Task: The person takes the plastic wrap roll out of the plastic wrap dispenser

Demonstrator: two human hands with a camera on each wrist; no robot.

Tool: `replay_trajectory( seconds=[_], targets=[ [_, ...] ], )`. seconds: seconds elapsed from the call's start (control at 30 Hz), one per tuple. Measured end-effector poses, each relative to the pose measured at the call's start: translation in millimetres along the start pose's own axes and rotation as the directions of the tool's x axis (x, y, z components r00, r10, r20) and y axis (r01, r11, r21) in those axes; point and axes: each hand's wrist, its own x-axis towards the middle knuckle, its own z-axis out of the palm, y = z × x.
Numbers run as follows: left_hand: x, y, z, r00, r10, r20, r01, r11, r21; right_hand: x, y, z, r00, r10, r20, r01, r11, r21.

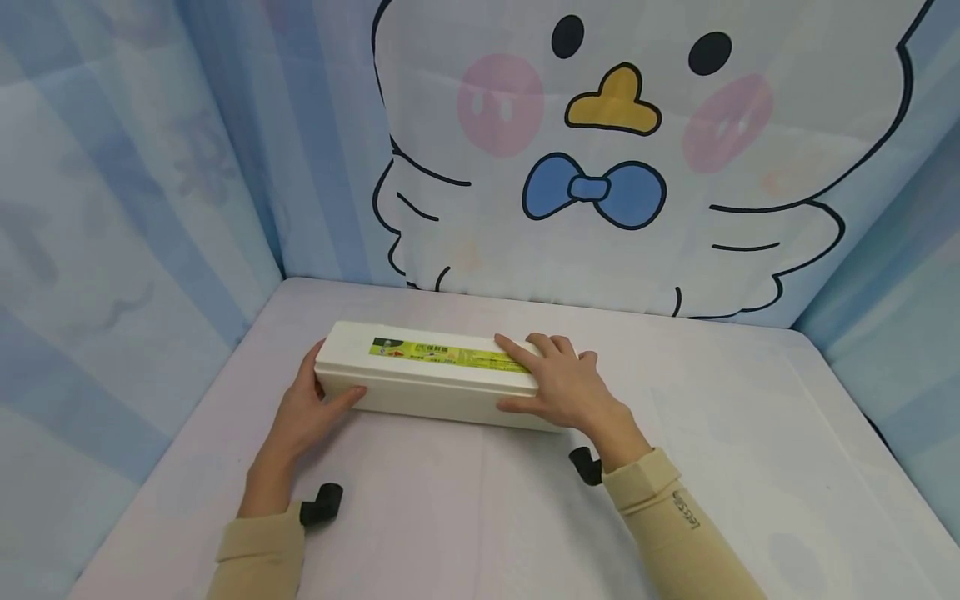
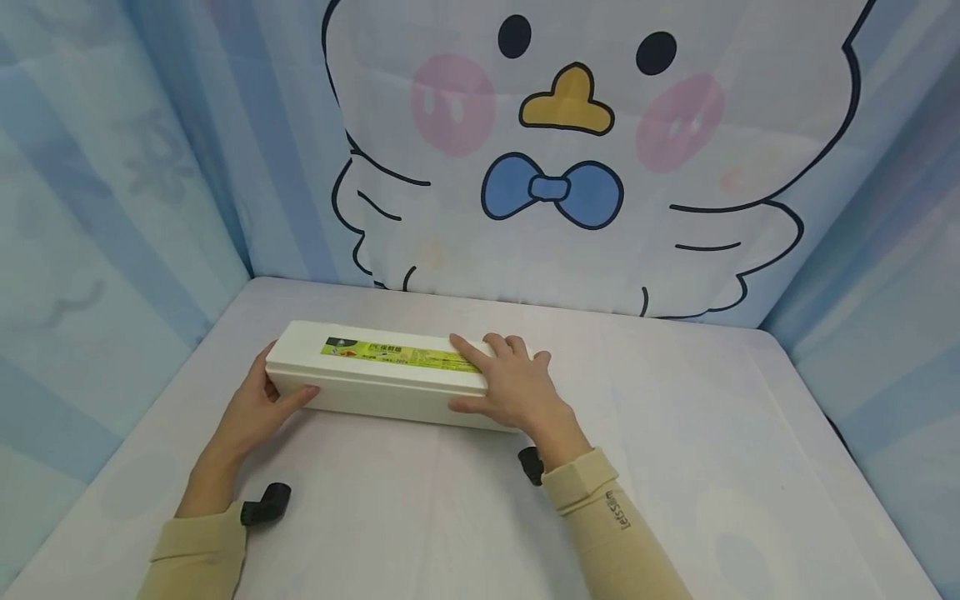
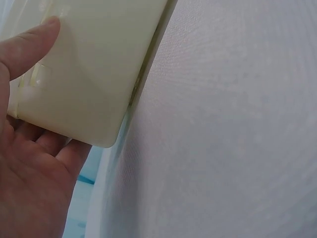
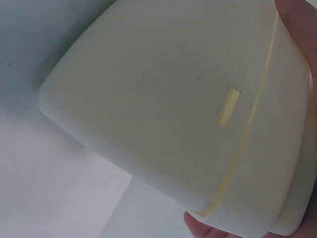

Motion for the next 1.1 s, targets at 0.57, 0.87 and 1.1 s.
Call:
replay_trajectory(
  seconds=[0.57,0.87,1.1],
  targets=[
    [4.5,8.9,4.8,0.996,-0.013,-0.088,0.023,0.993,0.112,-11.0,10.9,-12.9,0.996,0.019,-0.084,-0.018,1.0,0.012],
    [7.0,11.4,11.5,0.989,0.095,-0.116,-0.072,0.979,0.191,-22.9,16.2,-18.6,0.994,0.04,-0.102,-0.038,0.999,0.018],
    [7.8,14.9,13.6,0.983,0.164,-0.08,-0.139,0.957,0.255,-31.2,24.9,-20.4,0.99,0.077,-0.114,-0.075,0.997,0.025]
  ],
)
